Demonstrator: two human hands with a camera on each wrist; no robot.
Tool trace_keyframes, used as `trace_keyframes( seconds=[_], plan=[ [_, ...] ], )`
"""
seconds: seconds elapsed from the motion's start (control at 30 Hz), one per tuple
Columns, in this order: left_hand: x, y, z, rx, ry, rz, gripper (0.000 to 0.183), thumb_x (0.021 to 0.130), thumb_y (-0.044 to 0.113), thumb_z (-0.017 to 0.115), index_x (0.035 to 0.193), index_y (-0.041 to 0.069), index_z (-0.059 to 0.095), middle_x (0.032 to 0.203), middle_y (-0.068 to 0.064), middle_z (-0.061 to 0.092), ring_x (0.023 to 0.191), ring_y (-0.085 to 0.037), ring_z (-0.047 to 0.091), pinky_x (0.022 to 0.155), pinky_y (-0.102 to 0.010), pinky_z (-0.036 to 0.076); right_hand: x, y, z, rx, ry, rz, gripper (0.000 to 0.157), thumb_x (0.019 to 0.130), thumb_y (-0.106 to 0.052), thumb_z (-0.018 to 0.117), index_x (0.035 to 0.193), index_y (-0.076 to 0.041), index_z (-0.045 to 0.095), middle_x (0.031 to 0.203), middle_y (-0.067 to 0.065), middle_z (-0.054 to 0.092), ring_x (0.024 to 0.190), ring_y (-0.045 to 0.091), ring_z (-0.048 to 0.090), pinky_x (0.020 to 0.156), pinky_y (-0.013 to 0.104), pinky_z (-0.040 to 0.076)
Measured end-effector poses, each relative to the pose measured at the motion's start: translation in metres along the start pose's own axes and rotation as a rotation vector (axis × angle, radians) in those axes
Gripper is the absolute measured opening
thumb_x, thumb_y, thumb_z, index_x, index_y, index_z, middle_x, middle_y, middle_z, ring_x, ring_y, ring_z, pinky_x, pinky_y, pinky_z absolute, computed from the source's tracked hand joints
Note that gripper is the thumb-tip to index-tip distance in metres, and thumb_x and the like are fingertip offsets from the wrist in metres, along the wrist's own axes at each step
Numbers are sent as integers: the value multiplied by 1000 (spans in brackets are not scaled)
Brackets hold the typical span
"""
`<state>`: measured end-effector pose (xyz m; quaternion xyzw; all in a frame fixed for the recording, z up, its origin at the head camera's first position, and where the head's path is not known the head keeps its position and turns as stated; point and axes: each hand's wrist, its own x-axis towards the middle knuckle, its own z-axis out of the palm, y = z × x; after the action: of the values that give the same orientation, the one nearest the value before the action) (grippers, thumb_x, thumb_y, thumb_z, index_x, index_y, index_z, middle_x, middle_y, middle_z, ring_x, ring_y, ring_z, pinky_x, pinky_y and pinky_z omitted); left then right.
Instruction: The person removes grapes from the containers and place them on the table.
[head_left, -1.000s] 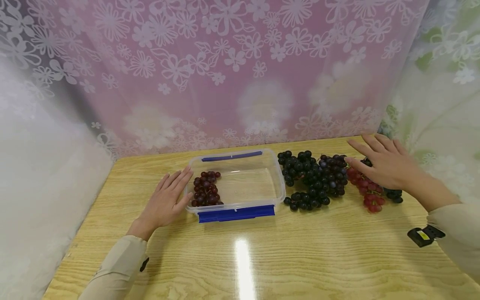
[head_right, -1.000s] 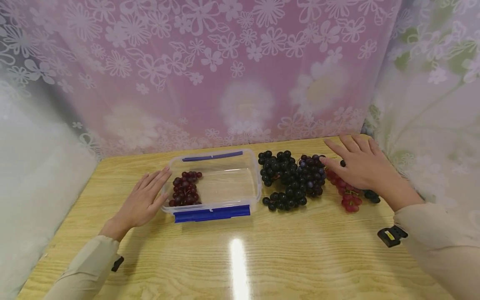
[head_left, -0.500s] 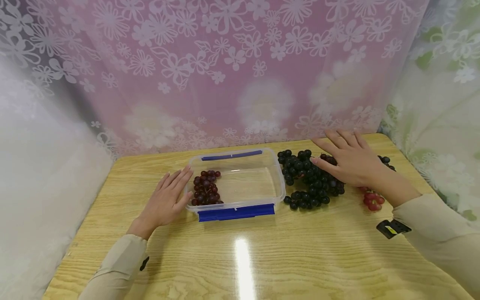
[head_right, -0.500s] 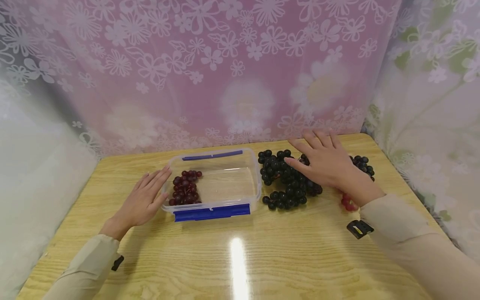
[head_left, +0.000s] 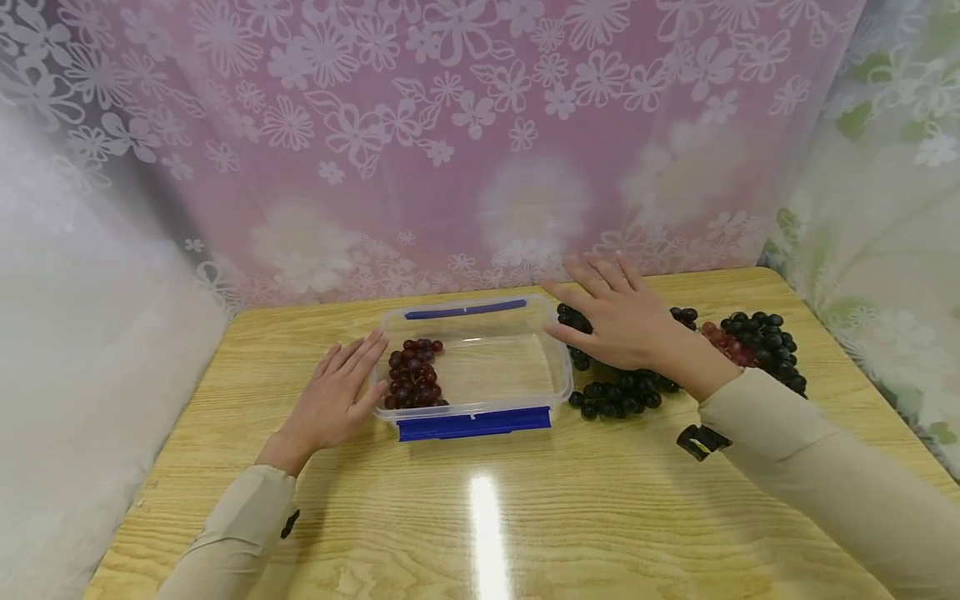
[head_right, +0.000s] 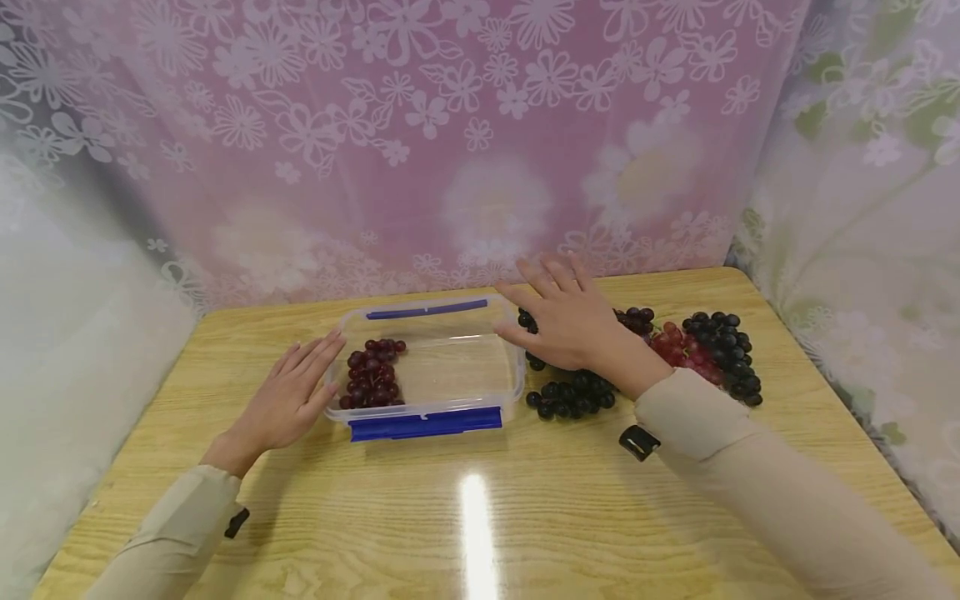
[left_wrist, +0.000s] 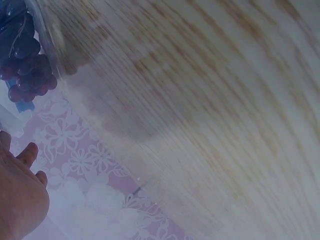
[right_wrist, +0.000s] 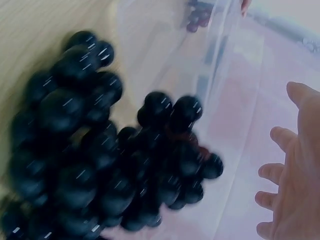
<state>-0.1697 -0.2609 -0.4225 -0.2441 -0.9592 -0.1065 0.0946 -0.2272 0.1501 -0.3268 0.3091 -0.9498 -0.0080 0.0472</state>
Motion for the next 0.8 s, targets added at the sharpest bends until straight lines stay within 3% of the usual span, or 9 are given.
trace_keyframes(
  seconds=[0.47, 0.8],
  plan=[
    [0, -1, -2, 3, 3, -6, 61, 102, 39, 41, 154, 13, 22, 158, -2, 16, 140, -30, 23, 115, -47, 4, 49, -67, 4, 23, -62, -99, 72, 91, -73, 18, 153, -38, 14, 159, 2, 9, 144, 29, -1, 112, 51, -10],
    [0, -3, 1, 17, -8, -18, 61, 102, 43, 37, 155, 18, 18, 158, 1, 14, 141, -28, 22, 115, -46, 4, 73, -107, 20, 34, -106, -148, 69, 93, -70, 15, 153, -38, 11, 159, 1, 5, 144, 28, 4, 113, 52, -2]
  ],
)
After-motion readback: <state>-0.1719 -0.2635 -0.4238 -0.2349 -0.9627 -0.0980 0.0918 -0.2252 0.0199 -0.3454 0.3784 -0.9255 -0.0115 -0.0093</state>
